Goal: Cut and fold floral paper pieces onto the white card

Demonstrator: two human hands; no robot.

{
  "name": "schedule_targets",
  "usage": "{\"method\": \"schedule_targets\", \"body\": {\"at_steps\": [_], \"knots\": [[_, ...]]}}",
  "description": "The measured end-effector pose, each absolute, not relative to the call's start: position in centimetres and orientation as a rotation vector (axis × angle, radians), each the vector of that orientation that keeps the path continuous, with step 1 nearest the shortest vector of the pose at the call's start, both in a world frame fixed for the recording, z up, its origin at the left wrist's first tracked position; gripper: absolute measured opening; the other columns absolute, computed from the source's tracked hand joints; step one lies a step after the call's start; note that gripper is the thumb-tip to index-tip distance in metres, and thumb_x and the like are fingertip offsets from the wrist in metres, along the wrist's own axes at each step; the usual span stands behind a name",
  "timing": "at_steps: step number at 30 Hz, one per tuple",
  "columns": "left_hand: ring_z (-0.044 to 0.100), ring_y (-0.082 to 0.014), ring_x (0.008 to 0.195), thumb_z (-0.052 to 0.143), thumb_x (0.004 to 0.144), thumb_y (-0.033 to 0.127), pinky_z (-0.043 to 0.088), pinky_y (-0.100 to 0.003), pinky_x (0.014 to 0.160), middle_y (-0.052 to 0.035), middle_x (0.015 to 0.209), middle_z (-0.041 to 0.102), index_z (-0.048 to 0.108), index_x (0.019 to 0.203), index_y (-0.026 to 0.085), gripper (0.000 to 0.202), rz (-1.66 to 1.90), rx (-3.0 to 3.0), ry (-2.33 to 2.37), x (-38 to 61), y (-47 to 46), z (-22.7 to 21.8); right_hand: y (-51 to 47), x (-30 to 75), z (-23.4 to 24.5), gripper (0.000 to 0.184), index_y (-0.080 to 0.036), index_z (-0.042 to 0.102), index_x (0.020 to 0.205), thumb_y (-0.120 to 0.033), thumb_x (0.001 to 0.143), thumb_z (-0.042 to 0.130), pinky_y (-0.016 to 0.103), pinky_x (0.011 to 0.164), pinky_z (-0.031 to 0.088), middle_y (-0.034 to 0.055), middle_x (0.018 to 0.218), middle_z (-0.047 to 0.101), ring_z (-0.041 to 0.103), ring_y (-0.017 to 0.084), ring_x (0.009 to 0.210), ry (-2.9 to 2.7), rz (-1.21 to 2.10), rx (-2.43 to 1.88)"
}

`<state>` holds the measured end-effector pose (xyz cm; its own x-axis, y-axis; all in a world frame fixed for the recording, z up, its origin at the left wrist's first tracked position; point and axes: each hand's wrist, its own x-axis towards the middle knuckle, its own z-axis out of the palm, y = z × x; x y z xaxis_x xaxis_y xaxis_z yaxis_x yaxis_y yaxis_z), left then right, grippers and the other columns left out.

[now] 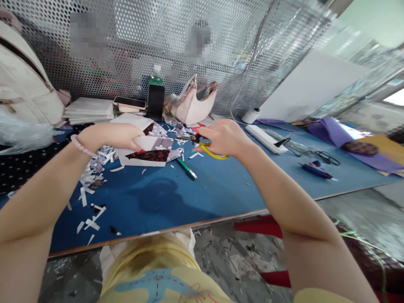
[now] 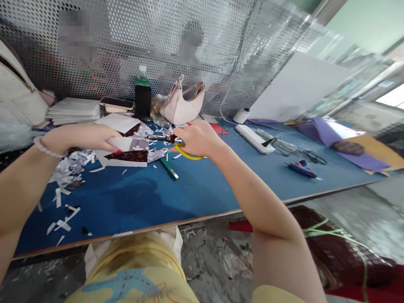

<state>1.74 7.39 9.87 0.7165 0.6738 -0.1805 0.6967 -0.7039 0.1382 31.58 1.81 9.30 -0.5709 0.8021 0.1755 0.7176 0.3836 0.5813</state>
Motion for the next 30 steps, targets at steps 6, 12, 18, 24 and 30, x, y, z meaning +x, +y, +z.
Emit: {"method": "schedule_targets", "body": {"at_steps": [6,12,18,24,30], "knots": [[0.057,-0.0193,0.076,0.053,0.077,0.039,0.04,-0.026,0.069,-0.0062,0.087,0.068,0.067,0.086,0.015,0.029,-0.286,2.645,1.13,2.1,7.0,10.3,1.7,30.9,9.1,0.051,-0.014,0.068,0.091,-0.059,0.087,0.044,0.029,0.058,0.017,0.0087,0.064,0.067,0.053,0.02,0.057,2.545,0.919,1.344],[0.056,-0.018,0.075,0.053,0.077,0.036,0.038,-0.024,0.066,-0.0062,0.088,0.068,0.065,0.084,0.015,0.025,-0.296,2.688,1.127,2.0,7.0,10.2,2.0,30.2,9.1,0.046,-0.014,0.067,0.092,-0.054,0.088,0.044,0.029,0.057,0.016,0.0089,0.065,0.068,0.052,0.019,0.056,2.556,0.902,1.325],[0.057,-0.0183,0.075,0.054,0.077,0.037,0.037,-0.024,0.064,-0.0069,0.091,0.068,0.064,0.085,0.014,0.026,-0.305,2.699,1.169,2.2,6.9,10.3,2.1,29.9,9.1,0.048,-0.014,0.068,0.088,-0.055,0.088,0.044,0.03,0.057,0.016,0.008,0.059,0.065,0.051,0.019,0.055,2.568,0.927,1.318],[0.057,-0.0185,0.074,0.053,0.077,0.039,0.039,-0.025,0.065,-0.0071,0.09,0.069,0.066,0.086,0.015,0.029,-0.304,2.717,1.146,2.0,7.1,10.2,2.2,29.8,9.1,0.049,-0.015,0.068,0.089,-0.057,0.088,0.044,0.03,0.057,0.017,0.0078,0.06,0.065,0.052,0.019,0.055,2.545,0.958,1.302],[0.058,-0.0199,0.074,0.053,0.075,0.042,0.038,-0.026,0.064,-0.0073,0.086,0.068,0.066,0.087,0.015,0.032,-0.282,2.704,1.181,2.1,6.8,10.4,2.4,29.8,9.0,0.051,-0.014,0.068,0.088,-0.057,0.088,0.04,0.03,0.057,0.016,0.0085,0.059,0.064,0.051,0.02,0.054,2.561,0.949,1.299]]}}
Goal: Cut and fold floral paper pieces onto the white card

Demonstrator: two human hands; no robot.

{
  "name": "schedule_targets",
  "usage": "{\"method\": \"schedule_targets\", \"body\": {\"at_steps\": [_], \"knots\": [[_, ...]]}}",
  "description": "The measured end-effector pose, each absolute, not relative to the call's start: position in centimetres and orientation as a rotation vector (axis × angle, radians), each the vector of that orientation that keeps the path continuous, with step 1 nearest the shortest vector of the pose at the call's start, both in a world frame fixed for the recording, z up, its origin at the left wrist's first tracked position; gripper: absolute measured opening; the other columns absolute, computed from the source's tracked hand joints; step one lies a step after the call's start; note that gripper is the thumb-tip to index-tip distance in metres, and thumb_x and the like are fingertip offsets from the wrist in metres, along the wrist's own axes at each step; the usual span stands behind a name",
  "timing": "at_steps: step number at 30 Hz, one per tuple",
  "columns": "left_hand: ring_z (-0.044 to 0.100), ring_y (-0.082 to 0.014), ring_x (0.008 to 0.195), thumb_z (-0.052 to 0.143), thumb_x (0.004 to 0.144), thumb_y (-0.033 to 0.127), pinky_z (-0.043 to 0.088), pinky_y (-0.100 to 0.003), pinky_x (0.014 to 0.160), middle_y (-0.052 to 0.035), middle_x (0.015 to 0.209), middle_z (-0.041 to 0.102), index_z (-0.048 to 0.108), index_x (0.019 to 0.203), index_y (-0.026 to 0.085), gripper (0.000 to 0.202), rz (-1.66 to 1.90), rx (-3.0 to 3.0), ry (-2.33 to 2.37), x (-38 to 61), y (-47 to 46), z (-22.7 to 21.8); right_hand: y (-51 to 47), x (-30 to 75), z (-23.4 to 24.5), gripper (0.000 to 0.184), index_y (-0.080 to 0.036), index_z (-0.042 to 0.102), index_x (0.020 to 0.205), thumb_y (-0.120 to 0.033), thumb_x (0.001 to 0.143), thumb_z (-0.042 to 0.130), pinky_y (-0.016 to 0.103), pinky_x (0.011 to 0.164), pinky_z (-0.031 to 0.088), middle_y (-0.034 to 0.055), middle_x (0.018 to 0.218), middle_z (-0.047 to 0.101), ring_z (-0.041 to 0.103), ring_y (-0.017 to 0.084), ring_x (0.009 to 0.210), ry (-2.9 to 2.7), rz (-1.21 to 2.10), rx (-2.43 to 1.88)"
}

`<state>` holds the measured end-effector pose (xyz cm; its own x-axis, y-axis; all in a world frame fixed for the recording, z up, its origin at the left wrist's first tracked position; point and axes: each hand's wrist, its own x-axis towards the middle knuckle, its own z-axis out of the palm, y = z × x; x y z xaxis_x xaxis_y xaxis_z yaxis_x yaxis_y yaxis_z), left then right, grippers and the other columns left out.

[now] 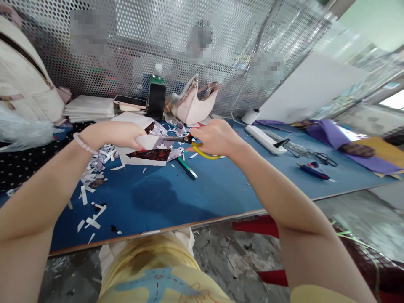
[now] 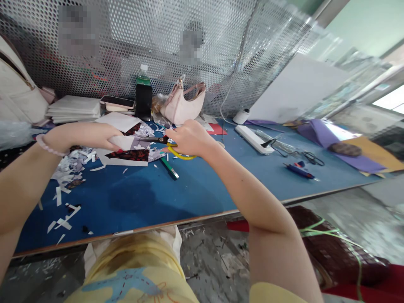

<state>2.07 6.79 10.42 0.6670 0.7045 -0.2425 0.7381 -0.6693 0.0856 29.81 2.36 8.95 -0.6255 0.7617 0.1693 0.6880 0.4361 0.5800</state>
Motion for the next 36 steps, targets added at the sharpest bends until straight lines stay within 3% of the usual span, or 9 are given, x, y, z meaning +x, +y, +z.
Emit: {"method": "schedule_targets", "body": {"at_steps": [9,20,36], "knots": [[0.056,-0.0206,0.072,0.053,0.08,0.047,0.037,-0.028,0.066,-0.0083,0.082,0.067,0.065,0.083,0.014,0.035,-0.311,2.713,1.189,2.2,6.86,10.37,2.44,29.46,8.84,0.057,-0.013,0.066,0.092,-0.059,0.092,0.031,0.029,0.057,0.015,0.0095,0.062,0.065,0.052,0.019,0.056,2.52,0.949,1.286],[0.055,-0.0221,0.072,0.053,0.078,0.045,0.038,-0.03,0.071,-0.0071,0.076,0.065,0.066,0.082,0.014,0.034,-0.304,2.669,1.174,2.3,6.71,10.46,2.64,29.4,8.95,0.057,-0.014,0.065,0.092,-0.061,0.093,0.032,0.029,0.057,0.017,0.0093,0.063,0.066,0.054,0.02,0.056,2.492,0.947,1.258],[0.053,-0.018,0.063,0.054,0.079,0.046,0.036,-0.028,0.06,-0.0063,0.074,0.066,0.065,0.078,0.015,0.033,-0.325,2.72,1.17,2.09,7.28,10.09,2.58,28.98,9.25,0.057,-0.013,0.066,0.091,-0.058,0.094,0.032,0.029,0.057,0.018,0.0115,0.064,0.067,0.057,0.022,0.061,2.437,0.93,1.282]]}}
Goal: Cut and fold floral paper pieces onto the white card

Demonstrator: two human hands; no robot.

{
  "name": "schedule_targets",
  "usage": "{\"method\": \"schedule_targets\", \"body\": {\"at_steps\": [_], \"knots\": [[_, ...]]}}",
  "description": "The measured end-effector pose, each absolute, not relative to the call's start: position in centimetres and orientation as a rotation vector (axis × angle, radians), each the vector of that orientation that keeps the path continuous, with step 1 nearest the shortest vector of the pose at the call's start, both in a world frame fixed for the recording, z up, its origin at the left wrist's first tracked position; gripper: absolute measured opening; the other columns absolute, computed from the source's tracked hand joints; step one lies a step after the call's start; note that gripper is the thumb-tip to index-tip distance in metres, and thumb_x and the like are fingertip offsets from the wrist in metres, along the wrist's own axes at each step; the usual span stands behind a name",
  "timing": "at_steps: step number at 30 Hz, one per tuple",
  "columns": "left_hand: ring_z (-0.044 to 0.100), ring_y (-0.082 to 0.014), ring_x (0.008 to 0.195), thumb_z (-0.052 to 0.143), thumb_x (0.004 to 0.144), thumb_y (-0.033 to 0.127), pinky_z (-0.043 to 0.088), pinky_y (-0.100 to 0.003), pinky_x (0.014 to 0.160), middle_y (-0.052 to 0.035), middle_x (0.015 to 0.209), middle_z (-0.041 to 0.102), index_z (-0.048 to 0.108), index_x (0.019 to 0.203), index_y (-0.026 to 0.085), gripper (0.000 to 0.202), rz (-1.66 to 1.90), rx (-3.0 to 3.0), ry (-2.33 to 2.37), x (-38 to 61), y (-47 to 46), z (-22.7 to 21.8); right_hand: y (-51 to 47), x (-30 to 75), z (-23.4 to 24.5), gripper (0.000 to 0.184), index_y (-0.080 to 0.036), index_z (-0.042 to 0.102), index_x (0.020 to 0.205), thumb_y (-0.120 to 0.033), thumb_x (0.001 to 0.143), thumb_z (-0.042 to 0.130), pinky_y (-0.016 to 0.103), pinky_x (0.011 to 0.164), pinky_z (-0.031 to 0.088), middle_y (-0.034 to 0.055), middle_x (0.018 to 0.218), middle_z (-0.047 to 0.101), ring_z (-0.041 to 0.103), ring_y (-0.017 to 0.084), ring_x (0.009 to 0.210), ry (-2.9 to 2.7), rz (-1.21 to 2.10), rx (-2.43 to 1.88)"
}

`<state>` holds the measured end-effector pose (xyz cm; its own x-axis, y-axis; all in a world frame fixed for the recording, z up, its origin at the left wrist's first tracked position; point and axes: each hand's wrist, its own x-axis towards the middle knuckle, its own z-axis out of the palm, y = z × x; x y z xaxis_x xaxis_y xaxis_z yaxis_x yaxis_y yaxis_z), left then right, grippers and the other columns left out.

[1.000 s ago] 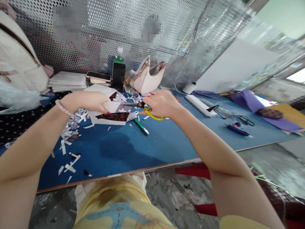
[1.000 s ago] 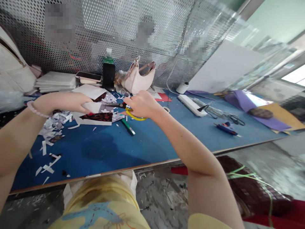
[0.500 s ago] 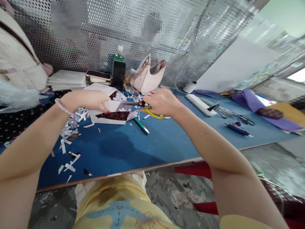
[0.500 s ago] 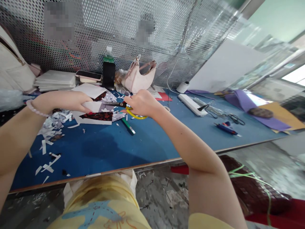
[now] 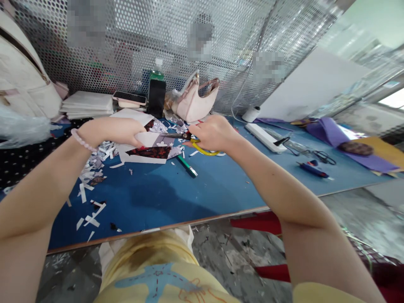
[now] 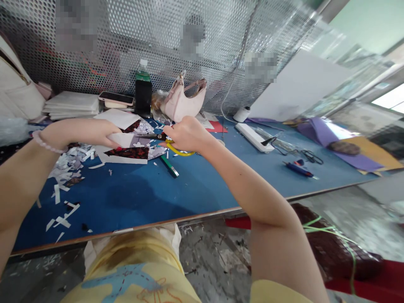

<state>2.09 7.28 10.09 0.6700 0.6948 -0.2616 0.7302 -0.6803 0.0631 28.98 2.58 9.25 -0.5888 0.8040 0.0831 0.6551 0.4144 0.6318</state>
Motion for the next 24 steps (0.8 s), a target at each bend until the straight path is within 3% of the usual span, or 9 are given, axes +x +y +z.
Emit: {"method": "schedule_targets", "body": {"at_steps": [5,12,24], "knots": [[0.055,-0.0208,0.071,0.053,0.079,0.045,0.036,-0.028,0.067,-0.0074,0.079,0.066,0.067,0.087,0.014,0.035,-0.349,2.686,1.181,2.08,7.11,10.25,2.88,29.24,8.95,0.05,-0.015,0.066,0.088,-0.057,0.092,0.038,0.029,0.057,0.018,0.0081,0.061,0.065,0.055,0.02,0.058,2.501,0.891,1.296],[0.051,-0.0185,0.065,0.054,0.079,0.049,0.032,-0.028,0.062,-0.0055,0.07,0.062,0.061,0.076,0.015,0.035,-0.304,2.696,1.189,2.17,6.99,10.33,2.82,29.67,9.45,0.048,-0.016,0.066,0.094,-0.059,0.087,0.046,0.029,0.059,0.019,0.0076,0.066,0.067,0.056,0.02,0.06,2.533,0.853,1.347],[0.053,-0.0198,0.067,0.053,0.079,0.048,0.033,-0.028,0.063,-0.0067,0.075,0.063,0.064,0.081,0.015,0.035,-0.33,2.7,1.213,2.24,6.97,10.23,2.78,28.83,9.53,0.05,-0.014,0.064,0.1,-0.058,0.089,0.042,0.03,0.06,0.018,0.0106,0.076,0.071,0.059,0.022,0.066,2.524,0.885,1.271]]}}
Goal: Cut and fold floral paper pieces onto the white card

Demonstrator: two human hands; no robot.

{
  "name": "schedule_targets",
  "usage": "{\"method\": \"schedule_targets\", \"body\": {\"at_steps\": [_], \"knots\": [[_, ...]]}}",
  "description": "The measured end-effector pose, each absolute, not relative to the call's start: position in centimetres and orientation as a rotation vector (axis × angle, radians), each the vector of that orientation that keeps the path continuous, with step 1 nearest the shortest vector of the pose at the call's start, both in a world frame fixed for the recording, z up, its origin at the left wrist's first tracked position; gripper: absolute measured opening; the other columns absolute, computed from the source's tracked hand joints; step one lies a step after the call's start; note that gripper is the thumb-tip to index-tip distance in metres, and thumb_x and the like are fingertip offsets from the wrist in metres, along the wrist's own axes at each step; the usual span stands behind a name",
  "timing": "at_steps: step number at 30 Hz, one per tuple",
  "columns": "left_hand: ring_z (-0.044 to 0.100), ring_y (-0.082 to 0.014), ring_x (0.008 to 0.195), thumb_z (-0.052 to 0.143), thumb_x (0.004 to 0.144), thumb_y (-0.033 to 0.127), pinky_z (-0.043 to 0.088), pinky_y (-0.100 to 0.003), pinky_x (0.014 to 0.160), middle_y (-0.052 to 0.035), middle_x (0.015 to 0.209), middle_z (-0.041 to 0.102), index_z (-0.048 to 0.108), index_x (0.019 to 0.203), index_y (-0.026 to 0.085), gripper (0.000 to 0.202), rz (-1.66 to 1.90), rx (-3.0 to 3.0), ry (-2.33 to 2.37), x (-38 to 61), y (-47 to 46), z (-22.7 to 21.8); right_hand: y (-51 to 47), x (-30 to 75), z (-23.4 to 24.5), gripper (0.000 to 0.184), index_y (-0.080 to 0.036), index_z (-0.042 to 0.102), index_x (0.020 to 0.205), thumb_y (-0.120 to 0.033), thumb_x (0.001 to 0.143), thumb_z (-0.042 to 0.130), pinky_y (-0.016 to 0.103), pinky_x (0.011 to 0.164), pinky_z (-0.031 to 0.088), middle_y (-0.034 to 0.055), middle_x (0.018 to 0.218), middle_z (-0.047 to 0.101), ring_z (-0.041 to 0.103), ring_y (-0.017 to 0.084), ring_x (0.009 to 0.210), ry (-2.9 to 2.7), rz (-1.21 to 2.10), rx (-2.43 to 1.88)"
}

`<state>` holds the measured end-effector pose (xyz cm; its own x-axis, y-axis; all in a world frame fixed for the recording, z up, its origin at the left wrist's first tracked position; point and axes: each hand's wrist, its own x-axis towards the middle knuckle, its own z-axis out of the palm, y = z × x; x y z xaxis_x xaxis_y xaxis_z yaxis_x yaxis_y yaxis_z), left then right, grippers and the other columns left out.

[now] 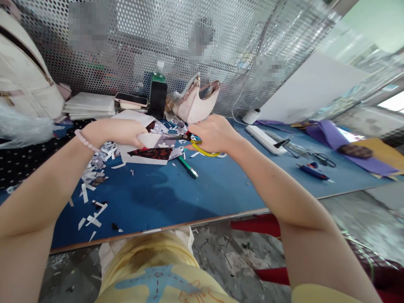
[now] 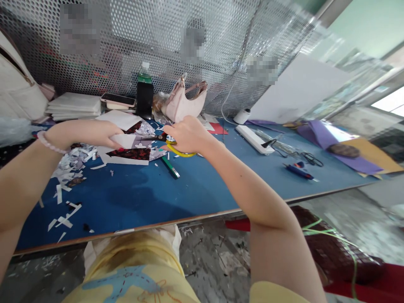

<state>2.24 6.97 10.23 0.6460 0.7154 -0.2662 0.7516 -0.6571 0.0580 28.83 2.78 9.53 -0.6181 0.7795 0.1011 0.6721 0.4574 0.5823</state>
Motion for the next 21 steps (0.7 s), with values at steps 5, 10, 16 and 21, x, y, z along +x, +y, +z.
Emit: {"method": "schedule_targets", "body": {"at_steps": [5,10,16,21], "knots": [[0.057,-0.022,0.079,0.052,0.079,0.048,0.037,-0.027,0.071,-0.0081,0.091,0.065,0.065,0.095,0.013,0.04,-0.38,2.684,1.271,2.44,6.6,10.53,2.79,28.53,9.33,0.054,-0.013,0.064,0.098,-0.059,0.09,0.038,0.03,0.06,0.016,0.0112,0.074,0.07,0.059,0.022,0.065,2.506,0.91,1.264],[0.057,-0.0199,0.076,0.051,0.079,0.045,0.034,-0.025,0.064,-0.0075,0.09,0.066,0.063,0.09,0.013,0.035,-0.375,2.711,1.255,2.63,6.25,10.77,2.75,28.45,9.23,0.056,-0.012,0.064,0.098,-0.059,0.091,0.036,0.03,0.059,0.016,0.0119,0.073,0.07,0.059,0.023,0.065,2.501,0.916,1.259],[0.053,-0.017,0.066,0.053,0.079,0.041,0.03,-0.025,0.059,-0.0059,0.077,0.064,0.063,0.083,0.013,0.03,-0.379,2.702,1.258,2.73,6.36,10.66,2.84,28.57,9.18,0.056,-0.011,0.064,0.1,-0.058,0.092,0.035,0.03,0.059,0.016,0.0125,0.072,0.07,0.059,0.024,0.064,2.505,0.943,1.21],[0.054,-0.0173,0.068,0.054,0.079,0.042,0.03,-0.025,0.06,-0.0064,0.083,0.066,0.063,0.085,0.013,0.031,-0.365,2.696,1.269,2.6,6.45,10.61,2.98,28.61,9.06,0.057,-0.011,0.065,0.097,-0.058,0.093,0.032,0.03,0.058,0.015,0.0126,0.07,0.069,0.058,0.023,0.062,2.486,0.947,1.219]]}}
